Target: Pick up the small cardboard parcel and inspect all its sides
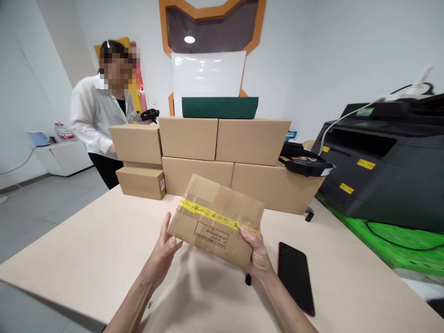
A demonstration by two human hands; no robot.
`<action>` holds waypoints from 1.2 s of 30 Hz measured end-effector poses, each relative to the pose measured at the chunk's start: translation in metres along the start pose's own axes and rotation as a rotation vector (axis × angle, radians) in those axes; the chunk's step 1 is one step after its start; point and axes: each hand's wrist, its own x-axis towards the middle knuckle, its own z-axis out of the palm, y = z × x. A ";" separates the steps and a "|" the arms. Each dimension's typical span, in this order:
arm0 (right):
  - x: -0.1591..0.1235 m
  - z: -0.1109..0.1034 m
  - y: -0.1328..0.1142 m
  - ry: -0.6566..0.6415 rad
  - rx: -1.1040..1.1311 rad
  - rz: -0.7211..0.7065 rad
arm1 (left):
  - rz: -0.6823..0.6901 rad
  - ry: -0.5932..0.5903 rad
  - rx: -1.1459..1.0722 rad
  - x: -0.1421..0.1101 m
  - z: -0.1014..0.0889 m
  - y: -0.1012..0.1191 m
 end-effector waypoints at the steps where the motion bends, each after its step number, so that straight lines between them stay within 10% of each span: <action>1: -0.002 0.002 0.005 -0.007 0.011 0.003 | 0.018 0.017 -0.037 -0.001 0.004 -0.004; 10: 0.007 -0.011 0.001 -0.149 -0.185 0.030 | 0.136 0.231 -0.094 0.005 0.012 0.017; 18: 0.008 0.017 -0.035 -0.553 -0.372 0.159 | 0.067 -0.010 0.010 0.003 0.002 0.018; 36: -0.026 0.050 0.000 -0.346 -0.546 -0.250 | 0.210 0.274 0.270 0.000 0.033 0.033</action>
